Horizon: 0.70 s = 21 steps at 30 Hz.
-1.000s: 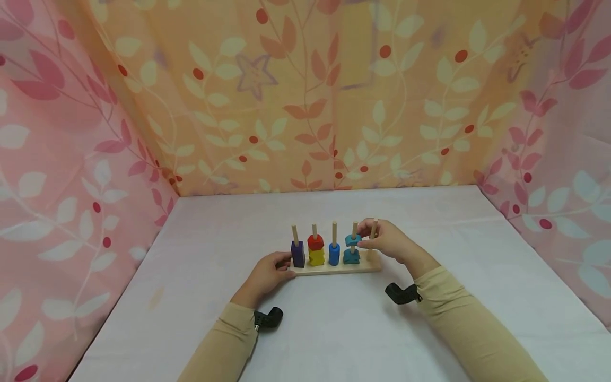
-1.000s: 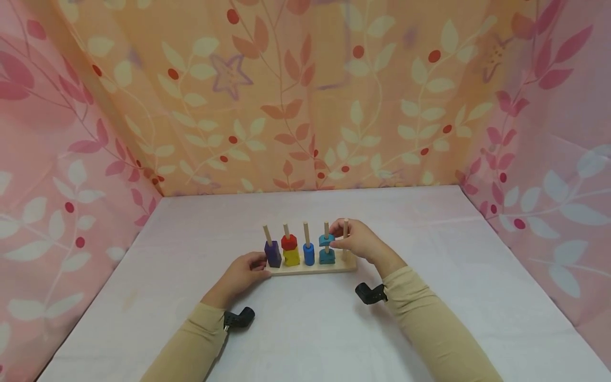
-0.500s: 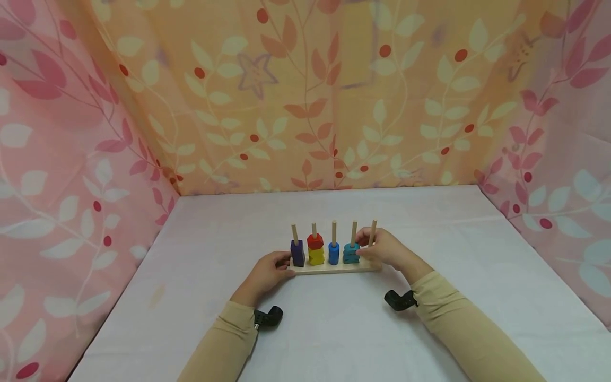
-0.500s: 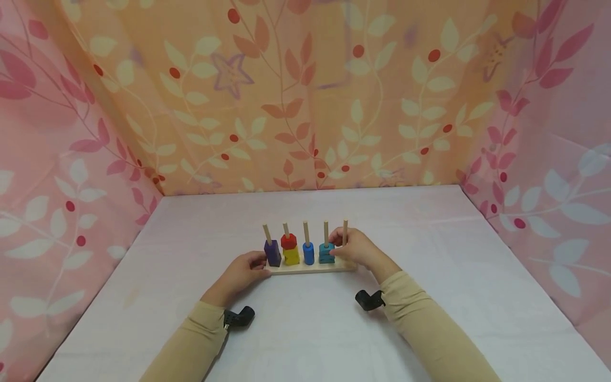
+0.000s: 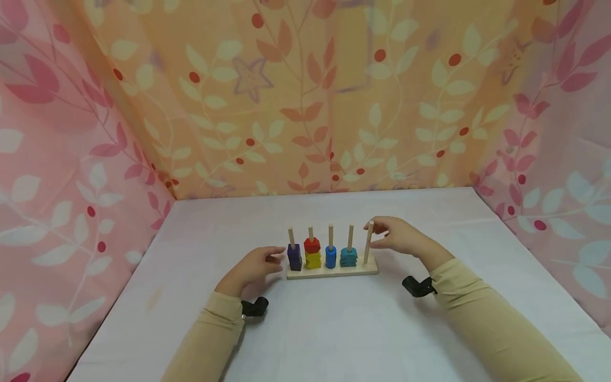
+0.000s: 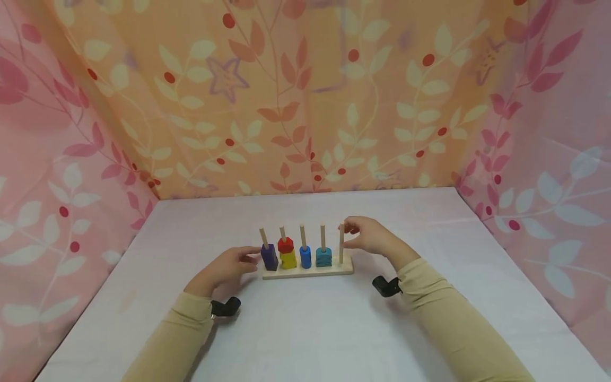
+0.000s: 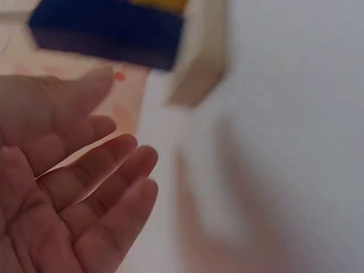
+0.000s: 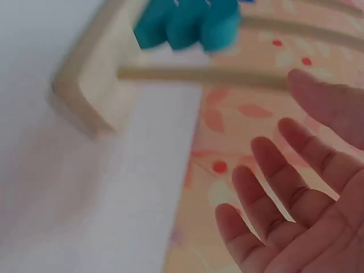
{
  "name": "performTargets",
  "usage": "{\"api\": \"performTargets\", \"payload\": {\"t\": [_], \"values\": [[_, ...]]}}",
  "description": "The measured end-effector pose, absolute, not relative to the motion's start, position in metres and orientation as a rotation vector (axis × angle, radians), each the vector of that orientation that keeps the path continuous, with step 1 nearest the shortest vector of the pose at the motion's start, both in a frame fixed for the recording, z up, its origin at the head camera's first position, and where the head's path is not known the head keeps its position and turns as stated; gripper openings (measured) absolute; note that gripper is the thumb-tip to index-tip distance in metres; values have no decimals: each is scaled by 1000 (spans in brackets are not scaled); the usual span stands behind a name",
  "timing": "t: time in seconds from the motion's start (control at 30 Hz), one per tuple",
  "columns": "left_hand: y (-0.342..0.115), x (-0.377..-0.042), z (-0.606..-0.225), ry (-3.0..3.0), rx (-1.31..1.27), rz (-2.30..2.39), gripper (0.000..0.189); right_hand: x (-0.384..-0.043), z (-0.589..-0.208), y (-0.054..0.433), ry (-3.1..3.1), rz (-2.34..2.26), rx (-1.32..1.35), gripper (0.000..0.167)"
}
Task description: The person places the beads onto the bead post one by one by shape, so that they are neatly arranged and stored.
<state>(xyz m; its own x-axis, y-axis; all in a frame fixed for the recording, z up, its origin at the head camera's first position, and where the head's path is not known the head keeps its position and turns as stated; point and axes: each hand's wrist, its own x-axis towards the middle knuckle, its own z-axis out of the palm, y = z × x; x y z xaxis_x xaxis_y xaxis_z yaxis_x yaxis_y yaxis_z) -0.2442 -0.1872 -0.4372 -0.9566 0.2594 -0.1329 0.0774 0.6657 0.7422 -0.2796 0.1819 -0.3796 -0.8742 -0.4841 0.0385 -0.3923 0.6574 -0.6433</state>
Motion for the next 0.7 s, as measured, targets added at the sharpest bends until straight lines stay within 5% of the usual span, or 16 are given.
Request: {"api": "performTargets", "payload": {"t": [0.3, 0.47, 0.7], "values": [[-237, -250, -381, 3173, 419, 465, 76, -277, -360, 224, 3375, -229, -823, 56], [-255, -248, -384, 3210, 305, 80, 88, -272, -386, 243, 3317, -114, -553, 78], [-255, -242, -406, 3179, 314, -48, 87, -262, -418, 251, 3145, -171, -384, 86]]}}
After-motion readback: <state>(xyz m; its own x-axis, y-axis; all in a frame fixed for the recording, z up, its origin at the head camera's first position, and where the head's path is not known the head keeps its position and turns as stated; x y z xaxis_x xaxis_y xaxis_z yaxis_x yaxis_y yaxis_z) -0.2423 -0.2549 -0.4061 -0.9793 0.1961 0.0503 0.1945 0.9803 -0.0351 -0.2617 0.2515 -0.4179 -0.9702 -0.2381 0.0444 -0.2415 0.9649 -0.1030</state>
